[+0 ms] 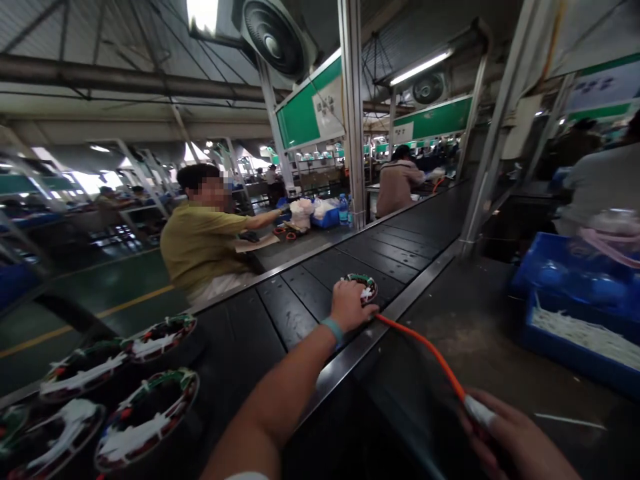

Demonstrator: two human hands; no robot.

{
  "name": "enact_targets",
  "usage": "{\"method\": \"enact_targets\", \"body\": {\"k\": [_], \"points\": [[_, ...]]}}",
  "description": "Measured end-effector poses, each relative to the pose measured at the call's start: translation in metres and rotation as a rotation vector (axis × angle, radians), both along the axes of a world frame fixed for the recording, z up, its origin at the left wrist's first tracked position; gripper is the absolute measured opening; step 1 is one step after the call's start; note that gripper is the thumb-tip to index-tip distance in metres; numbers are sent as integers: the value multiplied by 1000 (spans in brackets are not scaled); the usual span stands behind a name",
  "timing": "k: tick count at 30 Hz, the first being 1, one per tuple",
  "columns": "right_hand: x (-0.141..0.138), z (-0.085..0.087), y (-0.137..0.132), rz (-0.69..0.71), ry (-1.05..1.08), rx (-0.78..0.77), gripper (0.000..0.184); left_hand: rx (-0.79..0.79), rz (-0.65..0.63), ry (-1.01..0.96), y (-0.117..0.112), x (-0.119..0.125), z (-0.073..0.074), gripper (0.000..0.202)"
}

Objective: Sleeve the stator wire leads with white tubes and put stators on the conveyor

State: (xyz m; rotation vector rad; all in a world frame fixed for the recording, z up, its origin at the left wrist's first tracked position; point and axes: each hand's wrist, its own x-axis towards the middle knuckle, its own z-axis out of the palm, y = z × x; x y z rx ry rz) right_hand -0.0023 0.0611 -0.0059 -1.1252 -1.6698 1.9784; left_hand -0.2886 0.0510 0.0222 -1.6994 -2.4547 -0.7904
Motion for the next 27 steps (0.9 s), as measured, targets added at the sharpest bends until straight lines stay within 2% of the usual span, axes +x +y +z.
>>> {"method": "enact_targets", "body": {"k": [3, 6, 7, 10, 13, 15, 17, 19, 22, 24, 27], "points": [[-46, -3, 7, -19, 144, -184, 22, -27, 12, -11, 8, -4, 2, 54], [-67, -9, 9, 41, 188, -281, 26, -151, -79, -115, -4, 17, -6, 35], [-72, -9, 8, 82, 213, -288, 29, -223, -135, -173, -12, 27, -11, 31], [-86, -6, 3, 261, 279, -228, 39, -425, -309, -365, -43, 56, -25, 41], [-99, -1, -3, 458, 323, -139, 47, -508, -353, -482, -72, 61, -25, 30], [-104, -3, -3, 490, 285, -82, 50, -555, -314, -500, -88, 46, -16, 26], [-102, -9, 2, 472, 193, -7, 53, -604, -233, -462, -103, 19, -1, 23], [-95, -19, 10, 477, 121, 69, 53, -624, -128, -371, -119, -13, 17, 23], [-73, -31, 20, 560, 42, 121, 49, -597, 73, -194, -142, -57, 40, 21], [-52, -35, 24, 596, 5, 165, 42, -601, 186, -99, -153, -78, 48, 22], [-16, -40, 26, 528, 29, 196, 34, -606, 268, 20, -157, -90, 46, 29]]}}
